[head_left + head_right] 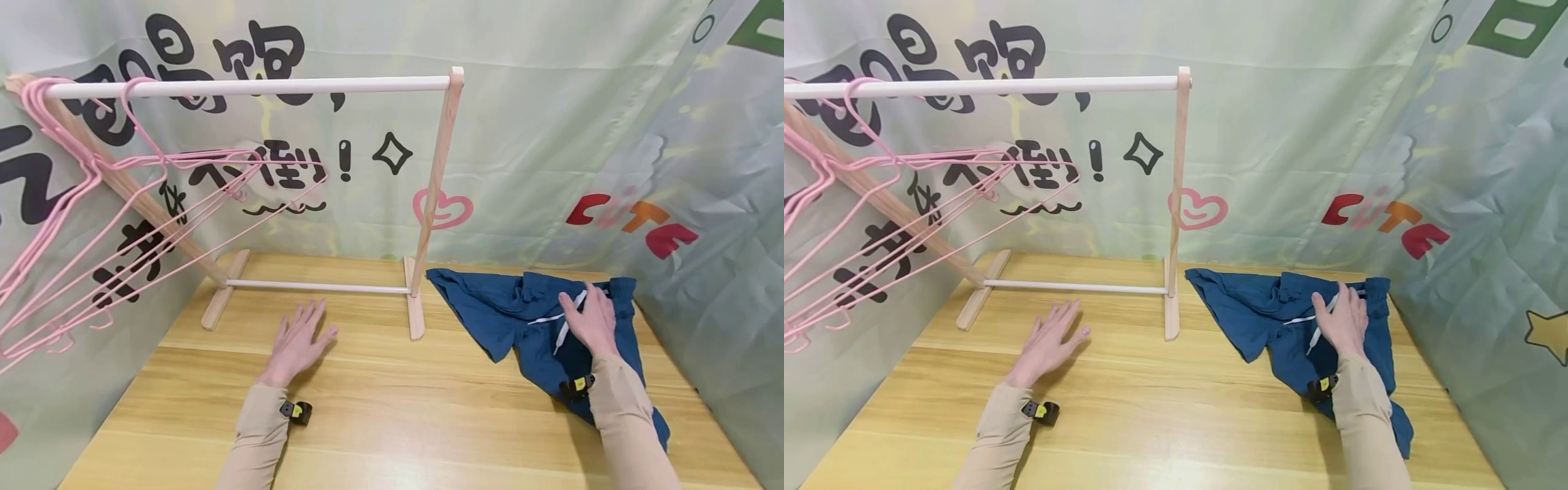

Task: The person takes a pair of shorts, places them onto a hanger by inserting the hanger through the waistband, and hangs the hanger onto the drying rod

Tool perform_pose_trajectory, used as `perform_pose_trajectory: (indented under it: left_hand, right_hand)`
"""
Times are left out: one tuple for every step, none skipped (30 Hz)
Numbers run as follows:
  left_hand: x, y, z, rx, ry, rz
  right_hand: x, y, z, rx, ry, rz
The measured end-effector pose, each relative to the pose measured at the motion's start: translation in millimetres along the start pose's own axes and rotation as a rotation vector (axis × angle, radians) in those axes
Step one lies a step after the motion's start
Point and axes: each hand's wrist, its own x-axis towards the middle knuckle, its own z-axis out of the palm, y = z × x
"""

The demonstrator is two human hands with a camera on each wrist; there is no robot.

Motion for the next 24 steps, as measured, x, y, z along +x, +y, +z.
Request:
perform_pose_trajectory:
  left_hand:
    - [0.4,1.0,1.0,-0.010,0.005,0.015]
    - [0.8,2.0,2.0,-0.023,0.011,0.032]
    - [1.1,3.1,2.9,-0.039,0.017,0.048]
    - [1.6,4.2,4.0,-0.050,0.022,0.066]
    - [2.3,4.8,5.4,-0.061,0.028,0.082]
    - [3.1,5.4,6.8,-0.067,0.030,0.098]
    - [3.8,6.1,7.9,-0.073,0.029,0.111]
    - [4.3,6.8,9.1,-0.075,0.026,0.120]
    - [4.8,7.9,10.1,-0.076,0.020,0.127]
    - [5.1,8.9,11.0,-0.077,0.013,0.134]
    - [5.3,9.9,11.8,-0.076,0.006,0.136]
    - [5.2,11.4,12.3,-0.079,-0.003,0.137]
    - [4.9,13.0,12.7,-0.083,-0.010,0.137]
    - [4.6,14.5,13.4,-0.083,-0.012,0.142]
    - [4.4,16.0,14.0,-0.088,-0.016,0.148]
    - [4.3,17.2,14.8,-0.087,-0.020,0.152]
    - [4.3,18.4,15.9,-0.089,-0.024,0.155]
    - [4.5,19.9,16.8,-0.093,-0.028,0.160]
    - [4.8,21.2,17.9,-0.096,-0.033,0.166]
    - [5.2,22.5,19.1,-0.096,-0.036,0.175]
    - [5.4,24.0,20.2,-0.097,-0.039,0.183]
    - [5.7,25.7,21.2,-0.097,-0.045,0.189]
    - [6.0,27.6,22.2,-0.101,-0.049,0.198]
    - [6.1,29.6,23.1,-0.102,-0.055,0.206]
  right_hand:
    - [1.7,3,-1,-0.004,0.019,0.017]
    - [3.1,5,-1,-0.003,0.040,0.038]
    - [4.0,8,-2,0.004,0.068,0.060]
    - [5.0,10,-2,0.014,0.095,0.083]
    - [5.9,13,-3,0.029,0.125,0.107]
    - [6.7,15,-3,0.041,0.153,0.133]
    - [7.6,17,-3,0.054,0.181,0.159]
    - [8.3,20,-3,0.065,0.206,0.180]
    - [8.8,22,-4,0.073,0.226,0.198]
    - [9.3,25,-4,0.075,0.232,0.219]
    - [9.5,28,-5,0.074,0.227,0.241]
    - [9.6,31,-5,0.075,0.204,0.263]
    - [9.5,33,-7,0.078,0.168,0.284]
    - [9.5,36,-8,0.075,0.122,0.305]
    - [9.5,39,-9,0.061,0.070,0.325]
    - [9.8,42,-10,0.038,0.011,0.336]
    - [10.2,44,-11,0.015,-0.048,0.340]
    - [10.8,46,-12,-0.013,-0.103,0.340]
    - [11.5,48,-12,-0.045,-0.150,0.334]
    - [12.4,49,-12,-0.080,-0.188,0.322]
    - [12.9,51,-11,-0.109,-0.216,0.303]
    - [13.6,52,-11,-0.137,-0.236,0.279]
    - [14.2,52,-10,-0.161,-0.249,0.250]
    - [14.7,53,-9,-0.188,-0.255,0.216]
